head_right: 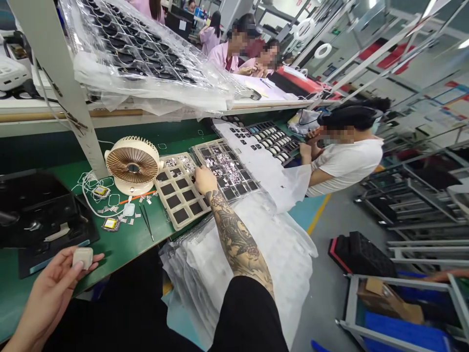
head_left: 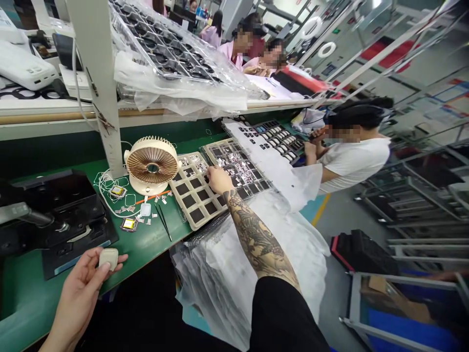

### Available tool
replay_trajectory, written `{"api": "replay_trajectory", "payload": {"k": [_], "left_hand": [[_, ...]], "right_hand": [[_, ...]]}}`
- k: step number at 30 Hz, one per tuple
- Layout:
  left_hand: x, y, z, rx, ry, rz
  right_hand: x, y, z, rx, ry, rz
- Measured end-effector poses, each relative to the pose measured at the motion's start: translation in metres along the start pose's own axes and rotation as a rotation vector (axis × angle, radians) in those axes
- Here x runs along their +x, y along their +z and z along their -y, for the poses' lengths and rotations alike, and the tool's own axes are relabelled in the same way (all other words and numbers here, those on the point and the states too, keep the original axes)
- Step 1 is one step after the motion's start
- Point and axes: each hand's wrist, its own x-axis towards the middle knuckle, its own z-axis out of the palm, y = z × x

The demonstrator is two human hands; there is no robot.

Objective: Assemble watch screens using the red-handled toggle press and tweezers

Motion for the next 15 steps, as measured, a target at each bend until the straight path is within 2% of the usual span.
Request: {"api": "replay_trajectory", "payload": {"k": [2,4,7,9,12,15], "left_hand": [[0.000,-0.002,-0.002,-0.003,0.036,-0.015],[0.001,-0.001,-0.005,-0.024,0.081,-0.029],[0.001,0.004,-0.008,-0.061,0.131,-0.003],[0.003,0.008,-0.008,-0.064,0.128,0.055],[0.004,0.010,-0.005,-0.074,0.124,0.151],[0.000,0.010,-0.006,-0.090,0.134,0.191]], "right_hand": [[-0.026,-0.014,0.009,0.012,-0.005,-0.070],[-0.066,-0.023,0.026,0.113,-0.082,-0.194],[-0.142,-0.022,0.070,0.489,-0.275,-0.446],[-0.191,-0.012,0.108,0.746,-0.272,-0.525],[-0.240,0.009,0.167,1.044,-0.219,-0.492],[-0.252,0.027,0.214,1.259,-0.269,-0.382]]}}
